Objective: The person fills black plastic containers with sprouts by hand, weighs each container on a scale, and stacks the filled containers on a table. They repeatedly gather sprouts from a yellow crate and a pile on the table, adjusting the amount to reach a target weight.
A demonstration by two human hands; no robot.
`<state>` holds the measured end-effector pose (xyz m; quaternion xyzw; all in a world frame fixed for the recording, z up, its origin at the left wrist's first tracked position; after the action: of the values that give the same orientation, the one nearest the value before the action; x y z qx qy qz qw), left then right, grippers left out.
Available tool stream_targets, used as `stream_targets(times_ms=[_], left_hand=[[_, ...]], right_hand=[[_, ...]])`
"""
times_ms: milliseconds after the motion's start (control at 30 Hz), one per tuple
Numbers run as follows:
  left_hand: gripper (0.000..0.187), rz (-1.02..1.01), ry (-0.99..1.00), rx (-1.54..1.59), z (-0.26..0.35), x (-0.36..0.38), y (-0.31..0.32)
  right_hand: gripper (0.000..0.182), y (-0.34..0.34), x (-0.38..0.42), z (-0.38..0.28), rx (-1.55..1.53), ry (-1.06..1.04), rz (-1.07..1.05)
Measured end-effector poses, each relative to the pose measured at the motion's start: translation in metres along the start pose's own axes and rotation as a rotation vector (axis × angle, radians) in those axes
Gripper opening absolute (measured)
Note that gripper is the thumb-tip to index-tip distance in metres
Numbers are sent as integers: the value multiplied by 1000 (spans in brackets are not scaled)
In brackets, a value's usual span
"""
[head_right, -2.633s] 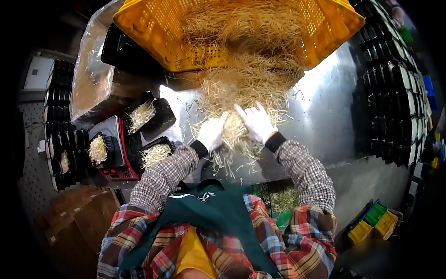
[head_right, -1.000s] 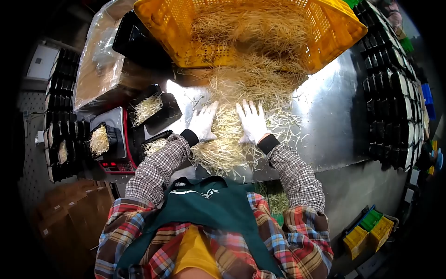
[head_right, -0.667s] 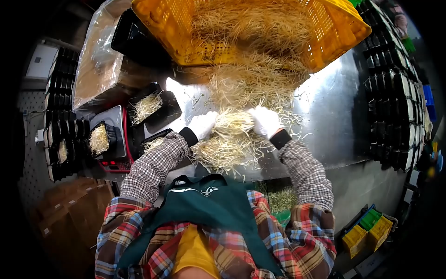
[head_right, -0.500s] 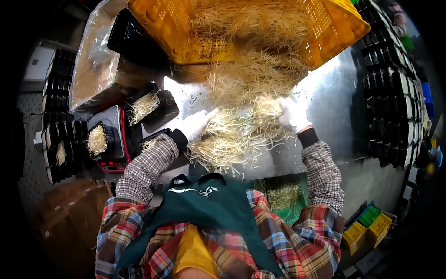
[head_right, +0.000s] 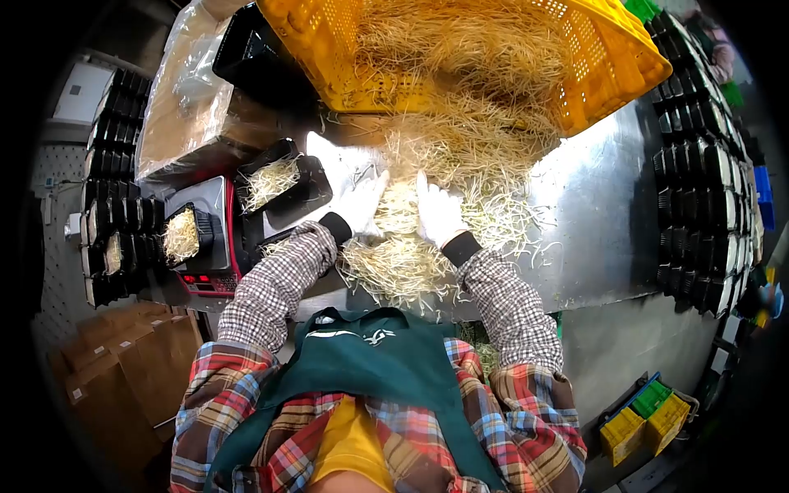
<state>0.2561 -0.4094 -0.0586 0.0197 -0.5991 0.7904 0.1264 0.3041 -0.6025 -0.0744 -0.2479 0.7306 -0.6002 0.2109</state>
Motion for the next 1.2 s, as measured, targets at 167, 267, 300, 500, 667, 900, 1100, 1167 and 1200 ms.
stream_targets(times_ms=[167,267,300,500,667,900,1100,1167,1200], left_hand=[[43,64,8,99,-6,0,51],[46,93,62,108,-15,7,51],[52,105,73,115,-19,6,50],[77,247,-99,-28,3,27,17],[50,610,-404,545,4,79,77],[55,523,-833,1229,28,31,72],[59,649,-549,1485,11,28,46],[51,659,-503,1485,-5,32,66],[50,624,-538,1586,-9,34,70]], right_hand=[[53,25,18,39,-52,-212,192],[16,-17,28,88,-95,-194,276],[17,-25,28,108,-77,-55,146],[48,-77,-1,74,-400,-133,406],[84,29,-31,28,-373,-206,110],[79,28,-32,-18,-726,104,-120],[34,1,-16,28,-748,172,-80],[45,27,-11,63,-550,97,-13],[50,12,-10,55,-622,257,-19]])
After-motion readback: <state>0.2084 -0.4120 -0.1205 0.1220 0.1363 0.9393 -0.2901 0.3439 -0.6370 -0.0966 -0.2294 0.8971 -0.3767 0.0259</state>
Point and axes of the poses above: each hand's wrist, its own x-axis away from the middle knuckle, its own y-axis out of the palm, z = x × y, the point moved 2 cm from there along -x, towards the middle knuckle, and after that the axes turned 13 degrees about z, right-handed, at the moved point
